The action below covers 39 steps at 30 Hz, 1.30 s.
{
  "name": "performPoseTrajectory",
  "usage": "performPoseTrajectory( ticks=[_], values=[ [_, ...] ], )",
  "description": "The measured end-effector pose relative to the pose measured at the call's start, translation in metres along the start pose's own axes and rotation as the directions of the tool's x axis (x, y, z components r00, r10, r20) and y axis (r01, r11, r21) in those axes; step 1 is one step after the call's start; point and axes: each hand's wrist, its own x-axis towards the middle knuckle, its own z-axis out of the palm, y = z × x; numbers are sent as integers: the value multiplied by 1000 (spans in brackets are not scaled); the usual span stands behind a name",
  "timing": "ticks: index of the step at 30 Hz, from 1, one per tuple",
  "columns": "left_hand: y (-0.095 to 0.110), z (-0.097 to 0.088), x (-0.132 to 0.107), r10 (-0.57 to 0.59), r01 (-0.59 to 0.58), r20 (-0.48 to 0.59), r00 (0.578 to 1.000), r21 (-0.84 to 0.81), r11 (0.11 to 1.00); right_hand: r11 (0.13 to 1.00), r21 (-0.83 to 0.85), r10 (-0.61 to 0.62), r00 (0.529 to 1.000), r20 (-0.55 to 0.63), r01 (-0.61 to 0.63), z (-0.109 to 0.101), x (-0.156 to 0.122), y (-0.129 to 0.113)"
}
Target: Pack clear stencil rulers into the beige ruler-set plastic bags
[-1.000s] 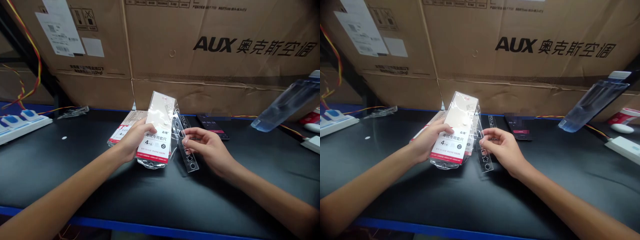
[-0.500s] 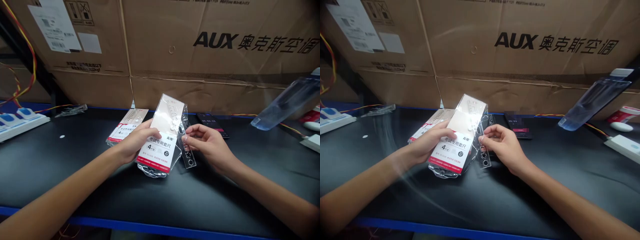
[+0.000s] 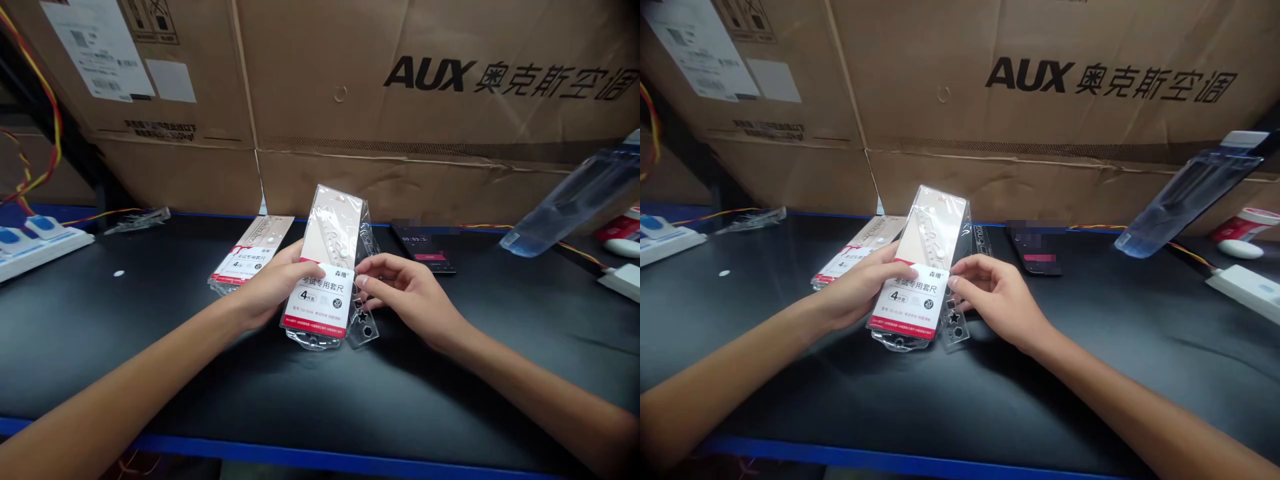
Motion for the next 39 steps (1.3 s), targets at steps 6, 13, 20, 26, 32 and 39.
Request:
performPoseTrajectory(
  ticks=[6,13,20,26,32,39],
  values=[
    [3,1,1,17,-20,-80,997,-40,999,998,49,45,994,98,-50,-5,2,0],
    [2,1,-2,12,-12,-21,1000,9,1000,995,91,38,999,-15,-36,-5,1,2],
    [0,1,-2,32,-33,-13,999,-70,997,994,105,6,998,56,-12,-6,2,2],
    [0,1,-2,45,-42,22,999,-123,991,989,145,15,999,40,-20,-7,2,2],
    [-1,1,-2,58,-50,45,997,-162,986,984,179,1,1000,11,-3,-5,2,4],
    [4,1,-2,-39,44,31,999,-158,986,985,-49,-167,986,-5,166,-7,1,-3]
  ],
)
